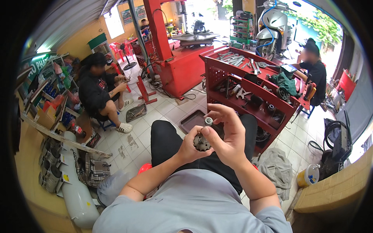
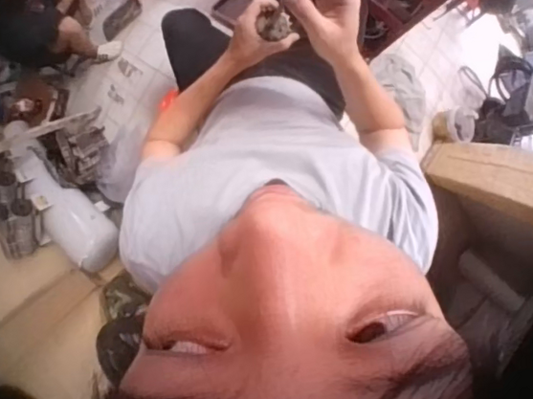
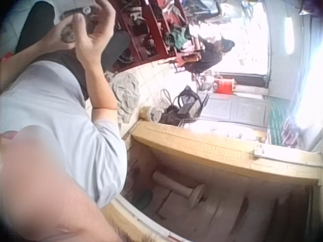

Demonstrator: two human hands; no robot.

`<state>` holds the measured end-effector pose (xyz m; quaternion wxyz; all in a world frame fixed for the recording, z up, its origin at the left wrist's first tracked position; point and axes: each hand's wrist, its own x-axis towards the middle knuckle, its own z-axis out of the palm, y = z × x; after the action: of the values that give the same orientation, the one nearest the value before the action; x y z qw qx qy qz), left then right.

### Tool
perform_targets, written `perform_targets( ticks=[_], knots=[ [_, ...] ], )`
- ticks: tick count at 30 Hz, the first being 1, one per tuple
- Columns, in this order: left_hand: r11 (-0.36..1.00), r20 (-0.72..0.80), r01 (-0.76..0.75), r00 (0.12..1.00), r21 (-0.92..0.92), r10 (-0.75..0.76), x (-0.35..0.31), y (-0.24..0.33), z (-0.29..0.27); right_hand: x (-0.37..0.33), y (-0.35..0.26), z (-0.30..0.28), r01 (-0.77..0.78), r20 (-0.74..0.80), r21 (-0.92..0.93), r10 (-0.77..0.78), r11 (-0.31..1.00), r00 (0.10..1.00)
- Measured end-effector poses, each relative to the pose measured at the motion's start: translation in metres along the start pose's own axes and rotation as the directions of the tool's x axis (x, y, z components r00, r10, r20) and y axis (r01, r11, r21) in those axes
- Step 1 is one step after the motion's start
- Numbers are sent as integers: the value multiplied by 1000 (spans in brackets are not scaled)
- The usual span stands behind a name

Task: The person sits on a low stool in a workshop and holds a metal gear-like component in their left hand. They use their right hand to insert and rotate a small cylindrical pin or bolt into the center of the gear, repeatedly adjusting the fit and orientation of the parts.

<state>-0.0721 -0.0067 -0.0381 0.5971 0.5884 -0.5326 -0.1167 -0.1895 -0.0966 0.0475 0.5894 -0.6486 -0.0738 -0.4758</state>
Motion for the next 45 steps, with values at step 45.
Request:
perform_targets(
  ticks=[45],
  knots=[
    [990,-23,-87,996,111,90,1,-11,-1,3,1,-12,116,122,-203,-93,972,988]
  ],
)
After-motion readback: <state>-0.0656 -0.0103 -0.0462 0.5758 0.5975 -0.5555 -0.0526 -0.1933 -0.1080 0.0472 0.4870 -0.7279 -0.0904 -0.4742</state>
